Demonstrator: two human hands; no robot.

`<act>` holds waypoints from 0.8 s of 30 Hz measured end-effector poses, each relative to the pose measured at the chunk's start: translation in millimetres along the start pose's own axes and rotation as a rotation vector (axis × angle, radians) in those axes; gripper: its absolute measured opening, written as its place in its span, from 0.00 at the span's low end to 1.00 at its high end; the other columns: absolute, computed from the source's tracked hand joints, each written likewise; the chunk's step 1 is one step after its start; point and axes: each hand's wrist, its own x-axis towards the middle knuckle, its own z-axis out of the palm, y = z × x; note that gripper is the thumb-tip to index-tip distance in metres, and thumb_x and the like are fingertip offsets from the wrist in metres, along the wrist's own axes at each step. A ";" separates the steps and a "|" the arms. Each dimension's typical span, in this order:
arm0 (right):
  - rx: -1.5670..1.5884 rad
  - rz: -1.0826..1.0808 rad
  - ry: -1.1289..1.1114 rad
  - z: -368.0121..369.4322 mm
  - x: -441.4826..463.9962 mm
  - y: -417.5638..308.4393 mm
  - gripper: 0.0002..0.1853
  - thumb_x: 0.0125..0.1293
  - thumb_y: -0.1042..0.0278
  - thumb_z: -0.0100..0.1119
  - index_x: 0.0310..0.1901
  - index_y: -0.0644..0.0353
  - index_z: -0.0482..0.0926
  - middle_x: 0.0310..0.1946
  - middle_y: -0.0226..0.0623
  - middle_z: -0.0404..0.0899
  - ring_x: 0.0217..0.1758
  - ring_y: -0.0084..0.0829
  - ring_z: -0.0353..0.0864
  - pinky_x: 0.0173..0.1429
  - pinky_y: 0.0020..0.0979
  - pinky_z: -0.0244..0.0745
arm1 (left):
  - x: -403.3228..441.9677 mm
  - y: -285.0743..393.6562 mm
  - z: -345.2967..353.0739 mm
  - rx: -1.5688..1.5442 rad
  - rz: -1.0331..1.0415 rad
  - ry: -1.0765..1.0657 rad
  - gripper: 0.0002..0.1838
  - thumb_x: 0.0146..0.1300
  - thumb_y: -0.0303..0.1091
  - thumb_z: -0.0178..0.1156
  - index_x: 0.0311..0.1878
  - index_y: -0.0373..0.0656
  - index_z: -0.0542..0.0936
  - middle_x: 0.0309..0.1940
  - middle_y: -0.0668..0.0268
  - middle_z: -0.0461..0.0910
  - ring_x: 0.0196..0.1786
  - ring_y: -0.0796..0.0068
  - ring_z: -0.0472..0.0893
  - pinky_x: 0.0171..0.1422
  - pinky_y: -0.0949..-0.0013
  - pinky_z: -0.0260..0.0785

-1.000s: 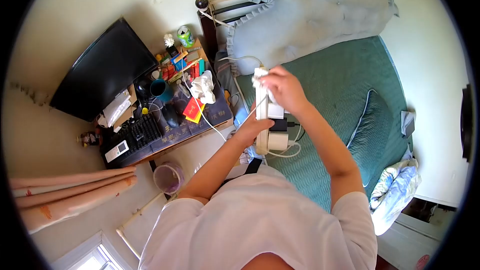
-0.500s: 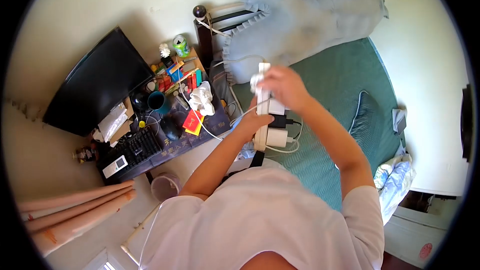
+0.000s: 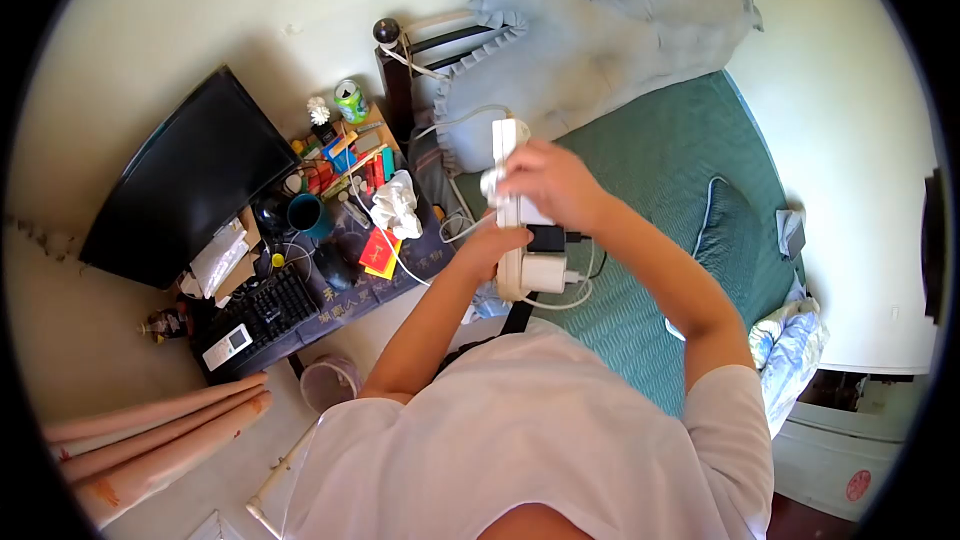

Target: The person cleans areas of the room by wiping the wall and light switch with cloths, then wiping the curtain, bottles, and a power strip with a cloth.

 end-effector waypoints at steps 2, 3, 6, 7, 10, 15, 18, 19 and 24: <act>-0.059 0.001 -0.034 -9.1 -0.1 -1.5 0.12 0.50 0.77 0.65 0.36 0.49 0.86 0.35 0.29 0.77 0.42 0.34 0.79 0.45 0.31 0.75 | -3.8 -1.3 -3.8 -0.031 0.023 -0.039 0.31 0.53 0.22 0.61 0.64 0.40 0.69 0.48 0.63 0.79 0.48 0.70 0.80 0.50 0.62 0.78; -0.038 0.029 0.017 -15.8 3.1 8.7 0.11 0.52 0.78 0.65 0.37 0.51 0.86 0.35 0.30 0.77 0.43 0.33 0.79 0.45 0.30 0.75 | -7.4 0.5 -4.5 -0.057 0.040 -0.082 0.31 0.52 0.22 0.60 0.63 0.39 0.70 0.48 0.62 0.79 0.49 0.70 0.80 0.50 0.62 0.78; 0.085 0.373 0.243 -29.8 5.5 60.9 0.12 0.56 0.81 0.62 0.41 0.58 0.85 0.38 0.34 0.77 0.43 0.31 0.79 0.46 0.28 0.74 | -4.1 -4.5 -17.5 -0.012 0.075 -0.148 0.38 0.48 0.21 0.59 0.68 0.38 0.66 0.55 0.59 0.77 0.56 0.67 0.79 0.61 0.63 0.73; 0.084 0.366 0.253 -28.6 5.8 63.5 0.12 0.56 0.81 0.62 0.41 0.58 0.85 0.38 0.34 0.77 0.43 0.31 0.79 0.46 0.28 0.74 | -3.4 -5.6 -22.3 -0.054 0.153 -0.246 0.40 0.46 0.21 0.59 0.69 0.37 0.65 0.58 0.58 0.76 0.58 0.67 0.78 0.64 0.63 0.71; 0.381 0.506 0.382 -18.6 5.2 55.1 0.16 0.59 0.85 0.54 0.49 0.64 0.81 0.44 0.34 0.75 0.44 0.26 0.77 0.49 0.27 0.72 | -2.9 -12.8 -37.3 -0.020 0.159 -0.216 0.45 0.42 0.21 0.61 0.71 0.37 0.63 0.62 0.59 0.74 0.62 0.67 0.75 0.66 0.64 0.68; 0.268 0.236 0.344 -3.1 22.7 13.9 0.13 0.61 0.84 0.51 0.45 0.64 0.81 0.42 0.35 0.75 0.43 0.31 0.76 0.49 0.26 0.70 | -18.7 4.1 -25.7 0.110 0.193 -0.177 0.47 0.37 0.25 0.65 0.70 0.37 0.64 0.60 0.59 0.75 0.60 0.68 0.77 0.63 0.65 0.70; 0.268 0.309 0.489 -3.4 16.5 9.4 0.08 0.61 0.81 0.54 0.40 0.64 0.81 0.37 0.38 0.78 0.36 0.35 0.79 0.40 0.31 0.73 | -23.0 8.2 -26.7 0.132 0.184 -0.135 0.48 0.36 0.26 0.67 0.69 0.38 0.64 0.57 0.60 0.77 0.57 0.69 0.78 0.62 0.65 0.70; 0.264 0.303 0.487 -3.2 11.9 13.1 0.08 0.61 0.81 0.54 0.40 0.64 0.81 0.37 0.38 0.78 0.36 0.35 0.79 0.40 0.31 0.73 | -24.1 8.7 -24.5 0.130 0.203 -0.111 0.48 0.36 0.26 0.67 0.69 0.39 0.64 0.56 0.60 0.77 0.56 0.69 0.79 0.62 0.65 0.70; 0.249 0.554 0.416 -24.2 10.8 -2.4 0.08 0.63 0.71 0.60 0.41 0.63 0.82 0.34 0.40 0.80 0.36 0.34 0.80 0.41 0.30 0.73 | -20.8 0.5 -24.4 0.159 0.268 -0.049 0.51 0.38 0.23 0.65 0.73 0.43 0.60 0.55 0.65 0.77 0.55 0.73 0.77 0.61 0.69 0.68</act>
